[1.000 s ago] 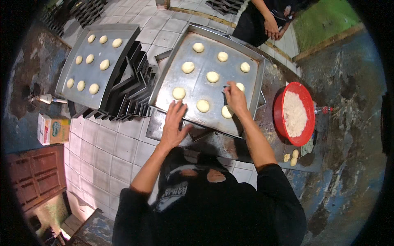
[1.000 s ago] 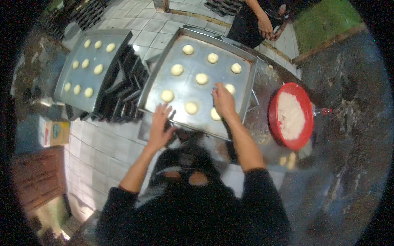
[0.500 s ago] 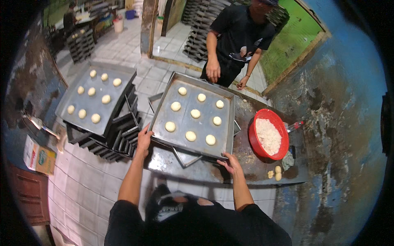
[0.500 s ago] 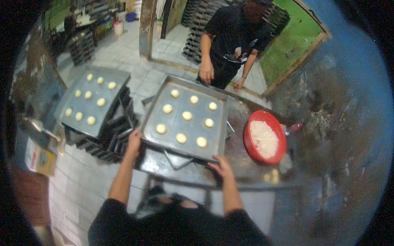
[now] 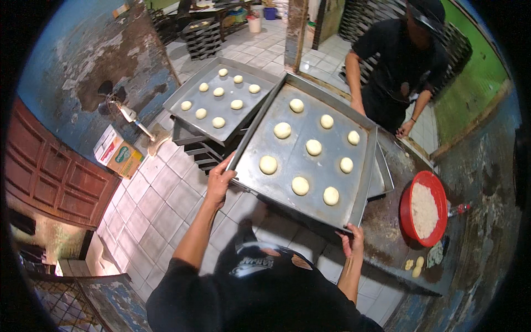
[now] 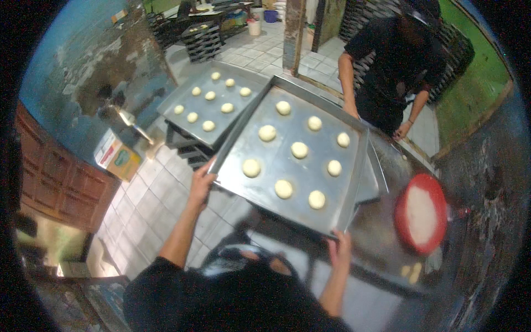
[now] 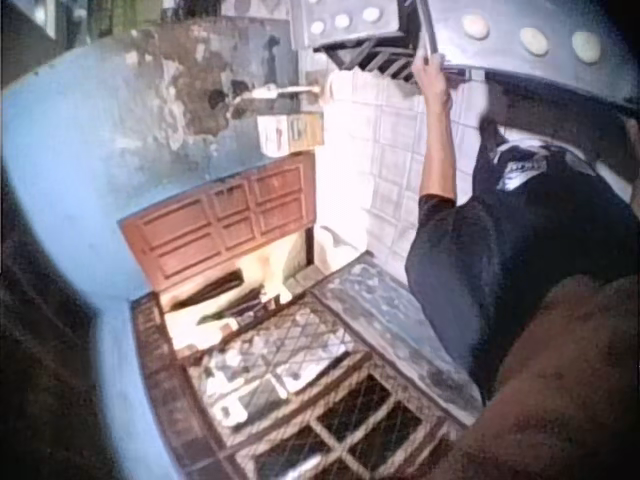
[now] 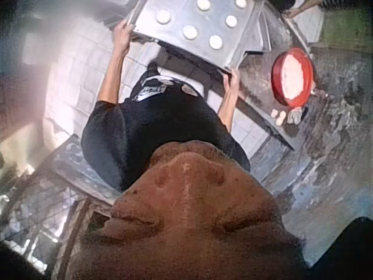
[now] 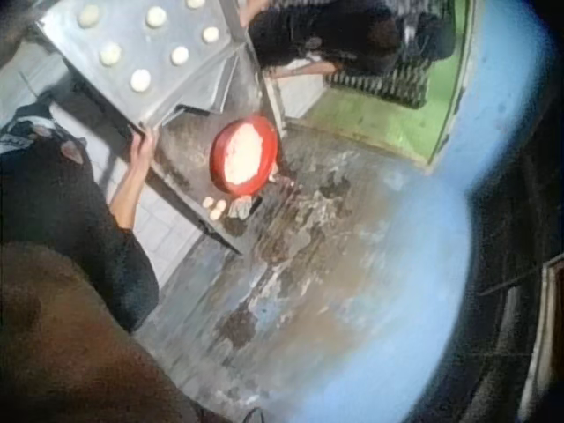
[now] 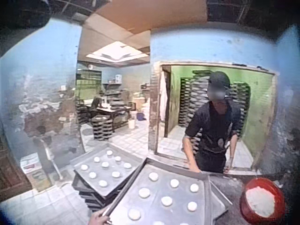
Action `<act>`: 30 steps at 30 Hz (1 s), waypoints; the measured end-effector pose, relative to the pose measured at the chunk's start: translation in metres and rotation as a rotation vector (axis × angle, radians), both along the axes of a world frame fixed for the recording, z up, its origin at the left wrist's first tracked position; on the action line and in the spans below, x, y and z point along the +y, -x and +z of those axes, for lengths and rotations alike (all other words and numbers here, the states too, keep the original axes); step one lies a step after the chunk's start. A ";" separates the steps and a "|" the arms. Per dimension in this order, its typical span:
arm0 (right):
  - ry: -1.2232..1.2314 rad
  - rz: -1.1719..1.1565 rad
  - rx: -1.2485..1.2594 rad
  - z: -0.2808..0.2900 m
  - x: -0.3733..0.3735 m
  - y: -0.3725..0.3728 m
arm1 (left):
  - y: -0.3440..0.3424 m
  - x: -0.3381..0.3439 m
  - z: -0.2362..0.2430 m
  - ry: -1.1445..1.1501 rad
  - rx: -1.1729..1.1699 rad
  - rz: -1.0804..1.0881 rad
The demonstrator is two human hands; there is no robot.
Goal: The person picks up dough balls, flattens them by hand, adds a scoop of white filling from a red bowl, shapes the dough to seal it, and places the finished pieces onto metal baking trays.
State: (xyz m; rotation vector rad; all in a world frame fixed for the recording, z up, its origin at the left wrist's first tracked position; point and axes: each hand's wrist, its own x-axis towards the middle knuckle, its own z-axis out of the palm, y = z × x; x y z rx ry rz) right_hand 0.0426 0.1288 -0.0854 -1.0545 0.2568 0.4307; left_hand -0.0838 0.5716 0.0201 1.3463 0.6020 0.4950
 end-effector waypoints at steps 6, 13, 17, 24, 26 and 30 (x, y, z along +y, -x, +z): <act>0.047 0.273 -0.139 0.033 0.163 -0.097 | 0.024 0.115 -0.007 0.100 -0.131 0.204; -0.002 0.551 -0.170 0.047 0.401 -0.205 | 0.011 0.280 -0.029 0.121 -0.250 0.332; 0.091 0.626 -0.154 0.038 0.486 -0.232 | 0.003 0.332 -0.052 0.137 -0.174 0.391; 0.602 0.159 -0.405 0.001 0.491 -0.209 | -0.031 0.348 -0.024 -0.966 0.166 0.503; 0.776 0.023 -0.459 -0.015 0.496 -0.167 | -0.050 0.334 0.001 -0.955 0.047 0.387; 0.667 0.508 -0.610 -0.053 0.436 -0.064 | -0.096 0.272 -0.020 -0.824 -0.099 0.013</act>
